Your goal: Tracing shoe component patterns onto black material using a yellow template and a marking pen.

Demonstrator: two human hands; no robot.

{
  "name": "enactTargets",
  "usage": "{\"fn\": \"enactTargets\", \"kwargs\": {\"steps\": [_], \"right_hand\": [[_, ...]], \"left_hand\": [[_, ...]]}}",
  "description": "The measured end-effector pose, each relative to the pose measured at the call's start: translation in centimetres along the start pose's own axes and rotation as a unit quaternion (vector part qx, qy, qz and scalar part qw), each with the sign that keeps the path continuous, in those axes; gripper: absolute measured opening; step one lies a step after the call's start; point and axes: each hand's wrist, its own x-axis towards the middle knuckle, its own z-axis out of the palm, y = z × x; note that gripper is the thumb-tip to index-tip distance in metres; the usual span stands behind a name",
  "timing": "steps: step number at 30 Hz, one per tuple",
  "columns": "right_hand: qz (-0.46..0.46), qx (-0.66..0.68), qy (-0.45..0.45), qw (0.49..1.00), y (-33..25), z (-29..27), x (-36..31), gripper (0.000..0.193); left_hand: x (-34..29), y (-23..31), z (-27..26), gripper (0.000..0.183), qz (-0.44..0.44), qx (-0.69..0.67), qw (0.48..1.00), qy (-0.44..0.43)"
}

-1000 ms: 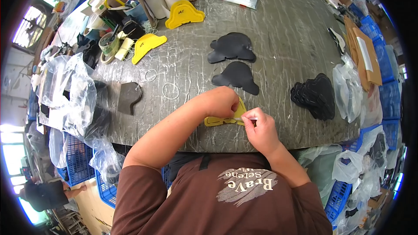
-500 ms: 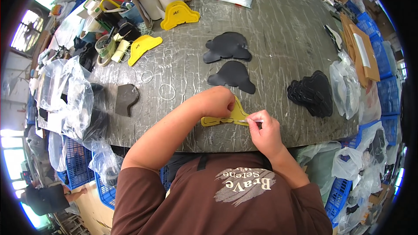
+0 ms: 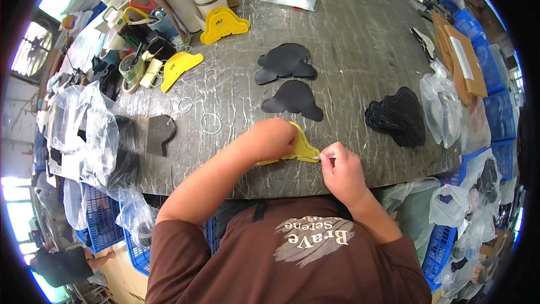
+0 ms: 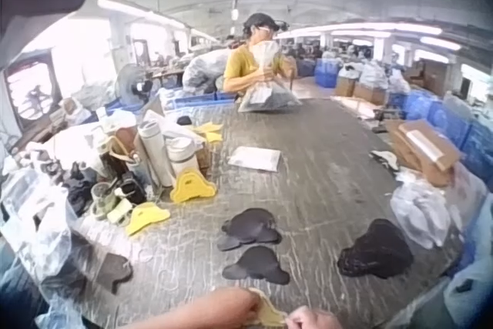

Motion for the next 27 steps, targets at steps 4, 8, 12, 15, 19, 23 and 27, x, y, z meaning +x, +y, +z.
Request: {"fn": "enactTargets", "kwargs": {"steps": [4,8,12,15,19,23,27], "right_hand": [[-0.007,-0.012,0.005,1.000,-0.2,0.1,-0.1,0.019],[0.002,0.001,0.008,1.000,-0.2,0.2,-0.4,0.019],[0.011,0.002,0.005,1.000,0.0,0.3,-0.8,0.016],[0.060,0.143,0.055,0.986,0.3,0.1,-0.1,0.009],[0.089,0.246,0.034,0.965,1.2,-0.3,3.4,0.014],[0.182,0.258,-0.148,0.937,3.0,0.9,7.8,0.019],[0.127,0.072,-0.211,0.967,3.2,3.0,9.4,0.022]], "left_hand": [[-1.7,0.1,1.5,0.065,0.016,0.125,0.967,0.220],[-2.1,0.3,1.7,0.080,-0.046,0.133,0.974,0.180],[-2.8,1.4,1.9,0.080,-0.079,0.111,0.976,0.167],[-3.9,0.8,4.1,0.074,-0.015,0.125,0.950,0.285],[-4.7,0.0,6.3,0.066,0.052,0.118,0.902,0.411],[-5.2,-0.9,8.2,0.061,0.218,0.099,0.850,0.470],[-7.2,-0.3,9.2,0.041,0.317,0.064,0.836,0.443]]}}
